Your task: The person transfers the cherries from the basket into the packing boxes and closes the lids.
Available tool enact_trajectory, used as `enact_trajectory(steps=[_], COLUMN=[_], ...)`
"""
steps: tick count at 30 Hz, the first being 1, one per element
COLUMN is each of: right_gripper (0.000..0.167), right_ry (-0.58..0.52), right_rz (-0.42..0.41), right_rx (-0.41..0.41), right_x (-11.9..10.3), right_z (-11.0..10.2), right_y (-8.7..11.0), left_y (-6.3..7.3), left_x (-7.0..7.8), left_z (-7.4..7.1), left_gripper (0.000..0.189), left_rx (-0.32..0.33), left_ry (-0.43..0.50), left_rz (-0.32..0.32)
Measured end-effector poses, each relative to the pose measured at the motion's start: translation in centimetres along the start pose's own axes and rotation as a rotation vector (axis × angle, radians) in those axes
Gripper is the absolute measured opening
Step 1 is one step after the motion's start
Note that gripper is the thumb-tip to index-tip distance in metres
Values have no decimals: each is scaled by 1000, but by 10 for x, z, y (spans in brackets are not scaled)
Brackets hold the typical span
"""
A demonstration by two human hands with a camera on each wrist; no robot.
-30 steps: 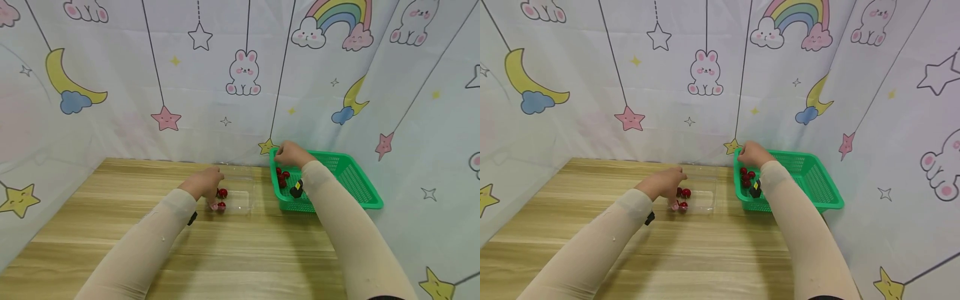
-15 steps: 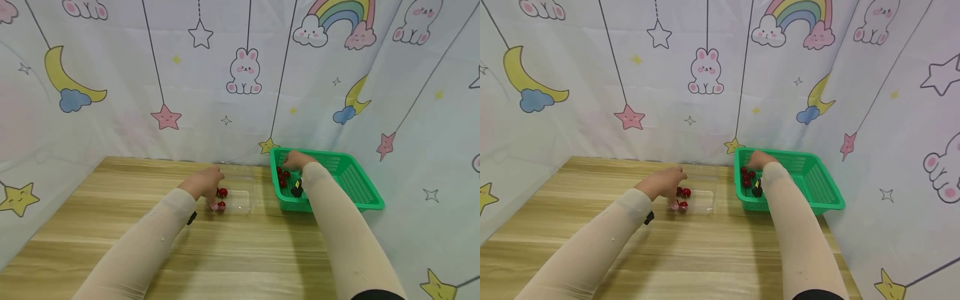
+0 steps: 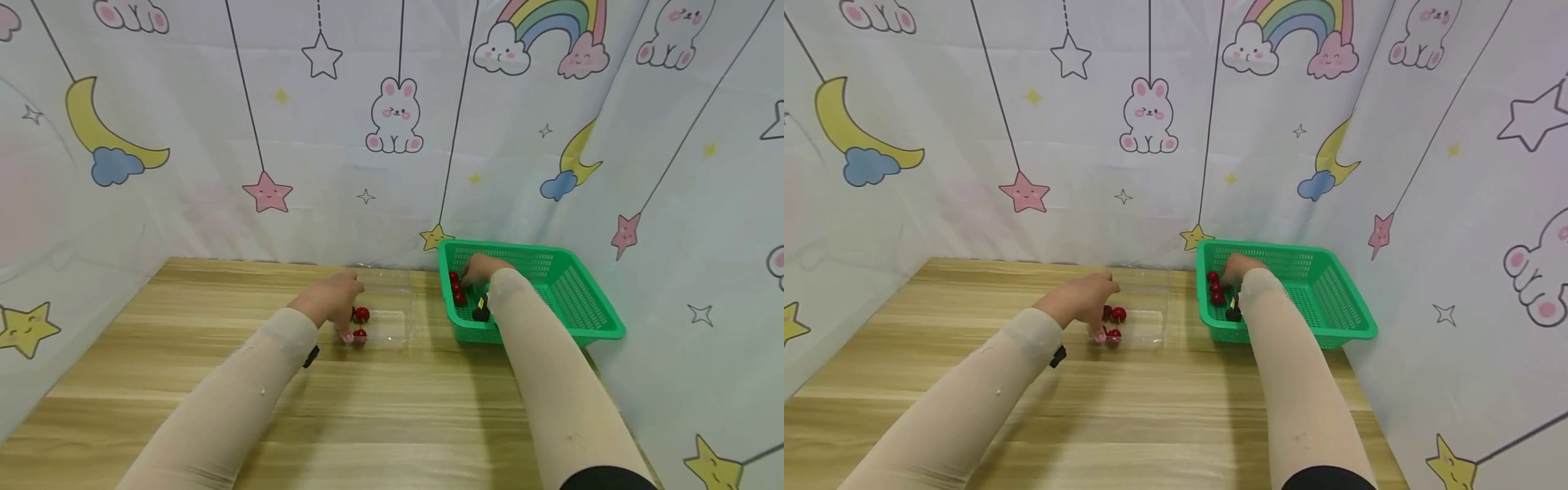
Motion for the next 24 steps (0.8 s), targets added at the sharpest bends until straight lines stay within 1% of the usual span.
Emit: enact_trajectory(steps=[10, 13, 17, 21, 24], right_gripper=[41, 39, 37, 29, 25], right_ry=[-68, -73, -92, -146, -178], right_rz=[2, -3, -8, -1, 3], right_rx=[22, 21, 39, 70, 84], right_x=[1, 2, 4, 4, 4], right_z=[3, 2, 0, -5, -11], right_y=[3, 5, 9, 13, 17], left_y=[-1, -2, -2, -1, 0], left_x=[0, 0, 0, 1, 2], left_z=[0, 1, 1, -1, -1], left_gripper=[112, 112, 112, 112, 112], left_rx=[-3, -6, -3, 0, -1], left_ry=[-6, -8, -7, -13, -21], left_rz=[3, 3, 6, 12, 12])
Point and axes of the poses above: each hand's wrist, its own y-axis away from the middle knuckle, its own z-axis out of the palm, x = y × z, the point moved 7 cm from there along -y, towards the middle knuckle, and after that the axes turned 2 degrees about z, right-handed, at the moved point
